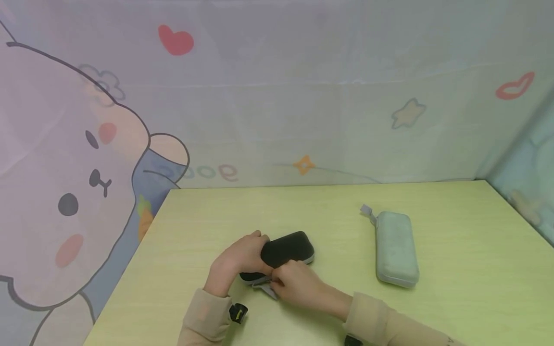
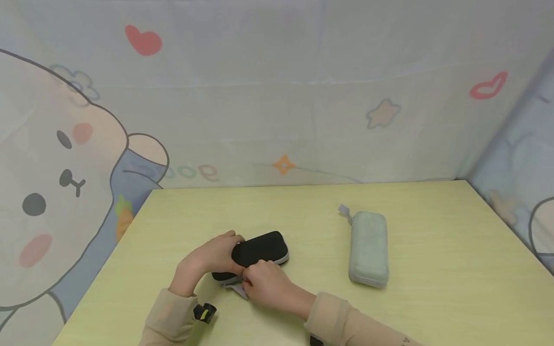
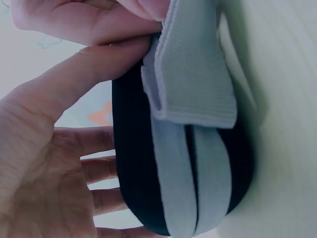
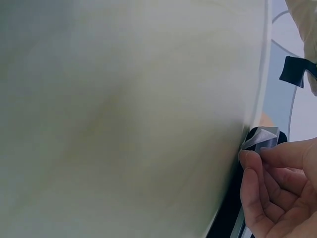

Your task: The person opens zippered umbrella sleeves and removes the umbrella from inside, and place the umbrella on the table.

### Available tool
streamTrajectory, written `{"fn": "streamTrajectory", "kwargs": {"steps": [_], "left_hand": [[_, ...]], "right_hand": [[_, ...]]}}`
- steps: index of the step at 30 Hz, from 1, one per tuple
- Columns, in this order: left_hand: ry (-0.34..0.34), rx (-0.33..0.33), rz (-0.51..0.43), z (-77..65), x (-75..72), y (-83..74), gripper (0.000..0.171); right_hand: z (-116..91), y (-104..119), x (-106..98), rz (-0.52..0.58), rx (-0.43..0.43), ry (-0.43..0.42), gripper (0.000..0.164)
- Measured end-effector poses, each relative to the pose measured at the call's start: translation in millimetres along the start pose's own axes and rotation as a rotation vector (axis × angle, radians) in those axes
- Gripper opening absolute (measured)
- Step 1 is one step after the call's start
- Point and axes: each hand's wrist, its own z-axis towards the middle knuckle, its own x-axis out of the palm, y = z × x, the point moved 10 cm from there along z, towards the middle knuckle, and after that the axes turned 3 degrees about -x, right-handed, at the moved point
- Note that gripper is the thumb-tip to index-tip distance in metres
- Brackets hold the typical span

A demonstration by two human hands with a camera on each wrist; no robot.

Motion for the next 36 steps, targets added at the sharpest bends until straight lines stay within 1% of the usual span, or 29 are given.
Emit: {"fn": "streamTrajectory", "kwargs": {"steps": [3,5,10,12,16,21,24,27,31,36], "left_hand": [[-0.007,-0.009,0.004,-0.4,-0.3,-1.0,0.054],[-0.011,-0.013,0.003,-0.5,-0.9,-2.0,0.054],[-0.019,-0.015,0.019,0.7,0.5,-3.3,0.056],[-0.026,-0.018,0.036,1.0,1.4,-3.6,0.057],[-0.032,-0.026,0.053,0.6,2.2,-5.5,0.060],[-0.025,-0.043,0.070,0.6,4.3,-6.8,0.069],[-0.025,-0.050,0.080,1.0,4.8,-7.0,0.069],[-0.028,-0.044,0.094,1.6,5.0,-8.2,0.068],[-0.042,-0.025,0.120,3.0,6.2,-11.3,0.065],[-0.056,-0.018,0.152,5.5,8.4,-12.1,0.066]], "right_hand": [[-1,-4,0,0.004,0.007,-0.003,0.031],[-2,-6,-2,0.004,0.004,-0.021,0.028],[-5,-13,-9,0.016,0.021,-0.055,0.012],[-6,-17,-10,0.018,0.040,-0.061,0.008],[-8,-23,-15,0.010,0.069,-0.095,0.010],[-11,-29,-25,0.022,0.101,-0.133,0.016],[-12,-33,-29,0.027,0.120,-0.136,0.014],[-13,-38,-30,0.032,0.158,-0.124,0.011],[-15,-43,-33,0.074,0.203,-0.119,0.007],[-17,-45,-39,0.139,0.212,-0.132,0.006]]}}
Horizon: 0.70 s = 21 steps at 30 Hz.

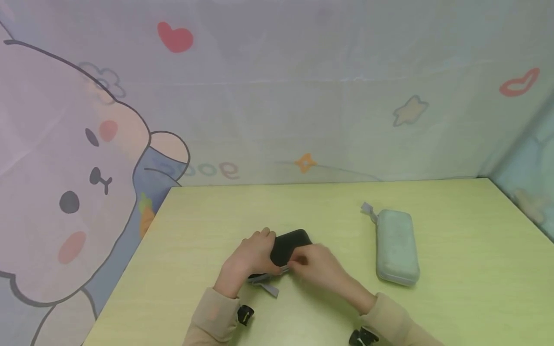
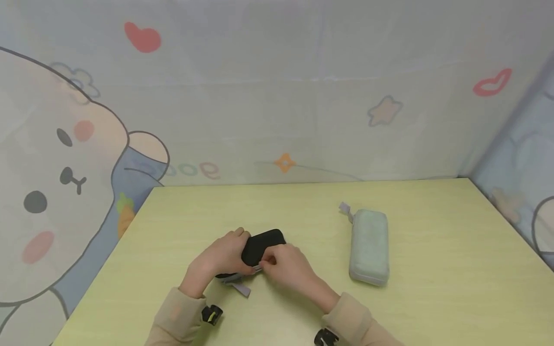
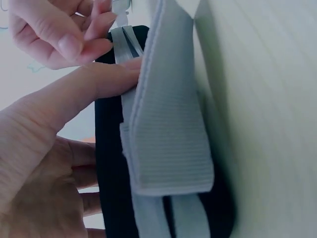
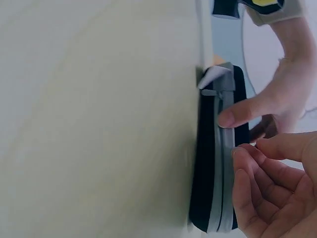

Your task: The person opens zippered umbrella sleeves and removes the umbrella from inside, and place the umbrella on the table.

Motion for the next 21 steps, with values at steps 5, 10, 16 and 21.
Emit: {"fn": "streamTrajectory", "kwargs": {"steps": [5,10,16,21], "left_hand": [[0.001,0.010,0.025,2.4,1.1,-4.5,0.070],[-0.007,0.041,0.063,2.8,-0.4,-8.4,0.070],[0.011,0.064,0.084,4.2,0.3,-10.7,0.070],[0.031,0.077,0.105,5.7,2.0,-10.8,0.069]], "right_hand": [[-3,-5,-12,0.041,0.003,-0.007,0.006],[-3,-10,-26,0.093,0.002,-0.032,0.005],[-2,-21,-33,0.132,0.045,-0.049,0.007],[0,-26,-35,0.161,0.061,-0.075,0.012]]}}
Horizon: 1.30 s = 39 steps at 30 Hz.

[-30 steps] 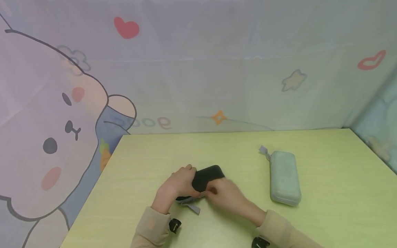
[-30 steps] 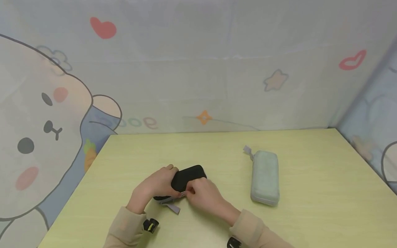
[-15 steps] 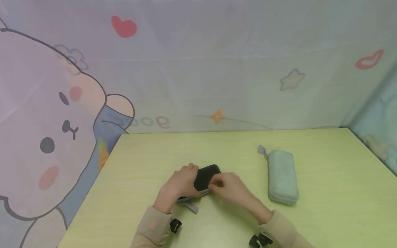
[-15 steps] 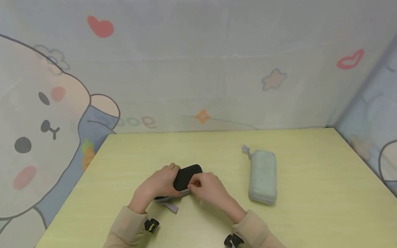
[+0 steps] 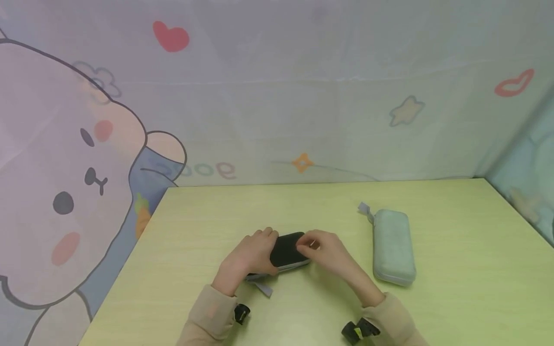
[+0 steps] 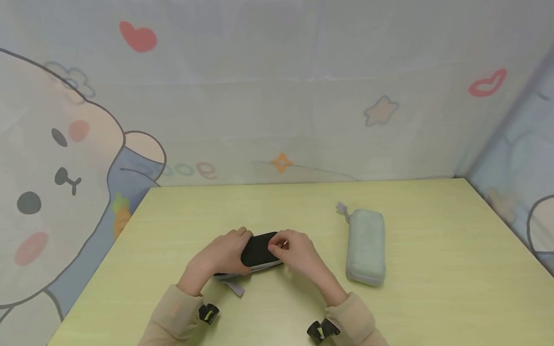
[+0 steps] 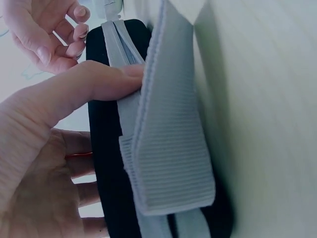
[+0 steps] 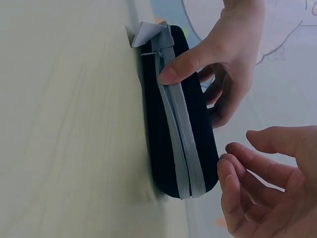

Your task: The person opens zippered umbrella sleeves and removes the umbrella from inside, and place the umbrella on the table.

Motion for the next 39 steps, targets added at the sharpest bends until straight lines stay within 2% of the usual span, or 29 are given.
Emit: {"fn": "streamTrajectory", "kwargs": {"steps": [6,11,21,34,39], "left_hand": [[0.007,0.007,-0.002,-1.8,0.5,1.0,0.069],[0.013,0.027,-0.005,-1.4,0.0,0.0,0.070],[0.005,0.099,0.022,1.9,-5.9,-5.5,0.065],[0.008,0.176,0.059,6.0,-4.2,-10.6,0.064],[0.010,0.187,0.081,6.9,-1.5,-10.7,0.067]], "right_hand": [[3,-9,-5,0.006,0.048,-0.052,0.010],[3,-14,-7,0.015,0.045,-0.071,0.009],[2,-27,-9,0.051,0.100,-0.083,0.016],[0,-45,5,0.098,0.204,-0.006,0.023],[0,-43,9,0.070,0.185,0.021,0.023]]}}
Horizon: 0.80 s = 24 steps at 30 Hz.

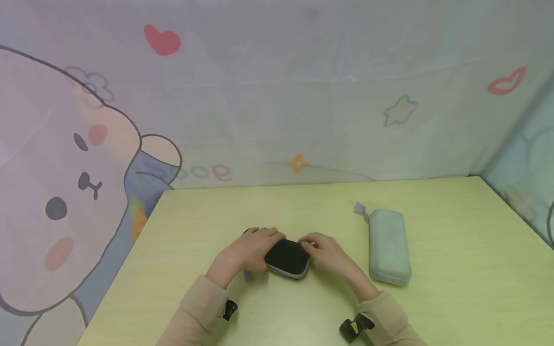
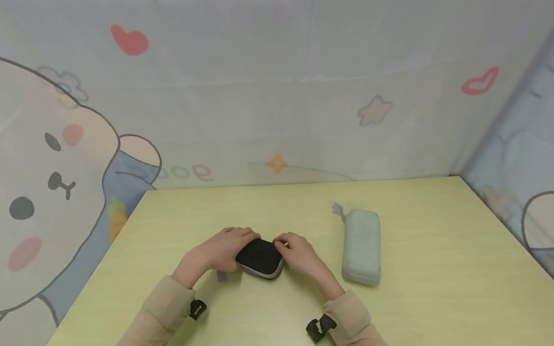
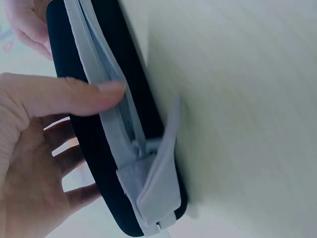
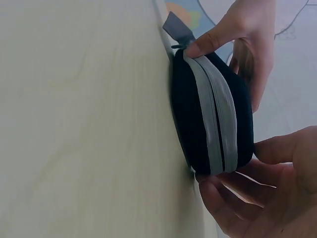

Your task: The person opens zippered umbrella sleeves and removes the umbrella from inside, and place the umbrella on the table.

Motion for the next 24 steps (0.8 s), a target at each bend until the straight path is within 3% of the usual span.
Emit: {"fn": "streamTrajectory", "kwargs": {"steps": [24], "left_hand": [[-0.106,0.067,0.073,5.9,-5.8,-9.0,0.069]], "right_hand": [[-2.6,8.7,1.5,-0.021,-0.043,0.004,0.027]]}}
